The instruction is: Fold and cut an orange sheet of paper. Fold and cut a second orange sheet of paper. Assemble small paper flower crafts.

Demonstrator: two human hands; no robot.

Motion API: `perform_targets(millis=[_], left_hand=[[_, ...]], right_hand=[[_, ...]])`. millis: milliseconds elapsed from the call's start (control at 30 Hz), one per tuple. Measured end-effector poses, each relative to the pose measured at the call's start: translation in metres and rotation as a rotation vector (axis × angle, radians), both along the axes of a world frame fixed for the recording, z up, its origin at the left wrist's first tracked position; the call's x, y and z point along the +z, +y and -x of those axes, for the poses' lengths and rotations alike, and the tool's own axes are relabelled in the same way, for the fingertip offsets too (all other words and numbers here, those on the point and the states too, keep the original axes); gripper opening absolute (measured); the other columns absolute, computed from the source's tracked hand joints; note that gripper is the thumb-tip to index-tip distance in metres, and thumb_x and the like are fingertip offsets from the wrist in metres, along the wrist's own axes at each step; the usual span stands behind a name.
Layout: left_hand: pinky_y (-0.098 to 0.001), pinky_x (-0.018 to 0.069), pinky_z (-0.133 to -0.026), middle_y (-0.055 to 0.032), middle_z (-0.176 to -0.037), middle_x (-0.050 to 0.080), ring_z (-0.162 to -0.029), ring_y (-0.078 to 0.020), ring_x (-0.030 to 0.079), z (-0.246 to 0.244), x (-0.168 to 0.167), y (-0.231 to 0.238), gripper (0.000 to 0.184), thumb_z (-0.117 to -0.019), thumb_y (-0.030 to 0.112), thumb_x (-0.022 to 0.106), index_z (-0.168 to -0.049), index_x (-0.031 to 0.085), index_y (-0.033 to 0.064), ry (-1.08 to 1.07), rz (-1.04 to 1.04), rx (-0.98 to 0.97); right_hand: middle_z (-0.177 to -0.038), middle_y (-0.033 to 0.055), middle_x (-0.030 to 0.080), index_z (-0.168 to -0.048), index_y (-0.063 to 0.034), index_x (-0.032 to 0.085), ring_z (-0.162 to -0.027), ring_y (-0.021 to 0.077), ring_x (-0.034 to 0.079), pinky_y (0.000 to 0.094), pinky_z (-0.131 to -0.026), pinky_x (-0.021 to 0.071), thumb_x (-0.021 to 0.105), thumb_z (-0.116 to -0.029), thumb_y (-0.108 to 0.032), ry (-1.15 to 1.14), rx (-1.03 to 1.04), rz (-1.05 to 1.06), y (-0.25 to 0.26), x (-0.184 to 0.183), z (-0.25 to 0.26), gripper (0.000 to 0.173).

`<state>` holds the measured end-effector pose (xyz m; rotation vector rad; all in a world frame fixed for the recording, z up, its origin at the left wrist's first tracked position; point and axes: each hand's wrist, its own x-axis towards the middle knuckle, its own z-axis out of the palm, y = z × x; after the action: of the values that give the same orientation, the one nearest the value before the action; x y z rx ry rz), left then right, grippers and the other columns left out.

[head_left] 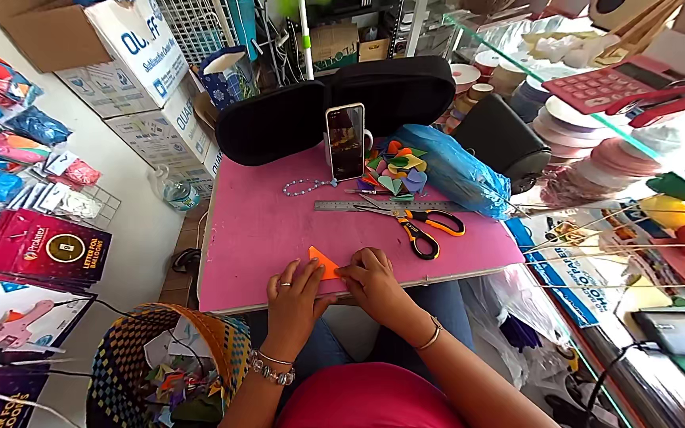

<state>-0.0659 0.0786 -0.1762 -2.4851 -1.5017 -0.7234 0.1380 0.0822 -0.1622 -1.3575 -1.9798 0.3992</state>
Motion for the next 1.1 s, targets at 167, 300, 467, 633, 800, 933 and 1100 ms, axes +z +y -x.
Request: perform_targets(millis=[167,300,467,633,800,933,1100], left_hand=[[-0.0536,0.0380,-0.099,0.0036,-0.128,0.071,-0.120,-0.0236,0.063,0.008,-0.005,0.001,0.046,-0.0908,0.057,0.061,-0.119,0.074,0.0236,0.038,-0.114,-0.049],[-0.0511,0.0375,-0.101,0.0057,-0.110,0.075,-0.110,-0.0173,0.067,0.009,-0.003,-0.003,0.025,-0.0948,0.043,0.063,-0.107,0.076,0.0264,-0.048,-0.121,-0.065],[-0.0481,0.0345,-0.103,0.0040,-0.100,0.077,-0.104,-0.0098,0.068,0.013,0.012,-0.008,0.022,-0.0992,0.035,0.062,-0.102,0.078,0.0196,-0.446,0.061,-0.143],[-0.0404,0.0386,-0.104,0.0065,-0.100,0.075,-0.098,-0.0014,0.065,0.007,0.038,-0.016,0.024,-0.0982,0.036,0.066,-0.106,0.078,0.0163,-0.726,0.249,-0.230],[-0.0405,0.0400,-0.103,0.0064,-0.100,0.076,-0.097,-0.0017,0.066,0.000,0.048,-0.021,0.025,-0.0969,0.034,0.068,-0.106,0.079,0.0145,-0.738,0.285,-0.245],[-0.0371,0.0418,-0.101,0.0073,-0.095,0.076,-0.093,-0.0005,0.066,-0.003,0.049,-0.021,0.020,-0.0964,0.030,0.069,-0.099,0.080,0.0141,-0.755,0.289,-0.221],[-0.0336,0.0427,-0.100,0.0072,-0.091,0.075,-0.093,-0.0007,0.066,-0.006,0.046,-0.022,0.018,-0.0961,0.029,0.069,-0.095,0.079,0.0140,-0.792,0.250,-0.200]], right_hand=[[-0.142,0.0108,0.062,-0.105,-0.0150,0.078,-0.135,0.0410,0.051,0.0620,-0.102,0.0441,0.064,-0.0959,-0.045,-0.106,0.109,-0.155,-0.010,-0.006,0.003,0.034],[-0.119,-0.0013,0.074,-0.099,-0.0179,0.075,-0.123,0.0258,0.063,0.0522,-0.102,0.0445,0.062,-0.0994,-0.034,-0.153,0.138,-0.325,-0.012,-0.022,0.010,0.020],[-0.102,0.0003,0.076,-0.100,-0.0118,0.076,-0.106,0.0146,0.068,0.0441,-0.100,0.0458,0.063,-0.0995,-0.023,0.234,0.118,-0.140,-0.021,-0.005,0.004,0.018],[-0.098,0.0001,0.073,-0.100,-0.0032,0.073,-0.091,-0.0004,0.068,0.0173,-0.082,0.0579,0.067,-0.0971,-0.014,0.627,0.182,0.164,-0.032,0.014,-0.003,0.013],[-0.095,-0.0017,0.074,-0.100,-0.0028,0.073,-0.086,-0.0006,0.068,0.0171,-0.080,0.0581,0.068,-0.0963,-0.012,0.682,0.198,0.191,-0.038,0.015,-0.006,0.011],[-0.095,-0.0013,0.074,-0.099,-0.0031,0.073,-0.085,-0.0006,0.068,0.0166,-0.079,0.0577,0.068,-0.0960,-0.012,0.671,0.198,0.158,-0.040,0.014,-0.006,0.011],[-0.095,-0.0005,0.074,-0.099,-0.0033,0.074,-0.085,-0.0007,0.068,0.0157,-0.078,0.0572,0.068,-0.0959,-0.012,0.669,0.185,0.141,-0.041,0.013,-0.005,0.011]])
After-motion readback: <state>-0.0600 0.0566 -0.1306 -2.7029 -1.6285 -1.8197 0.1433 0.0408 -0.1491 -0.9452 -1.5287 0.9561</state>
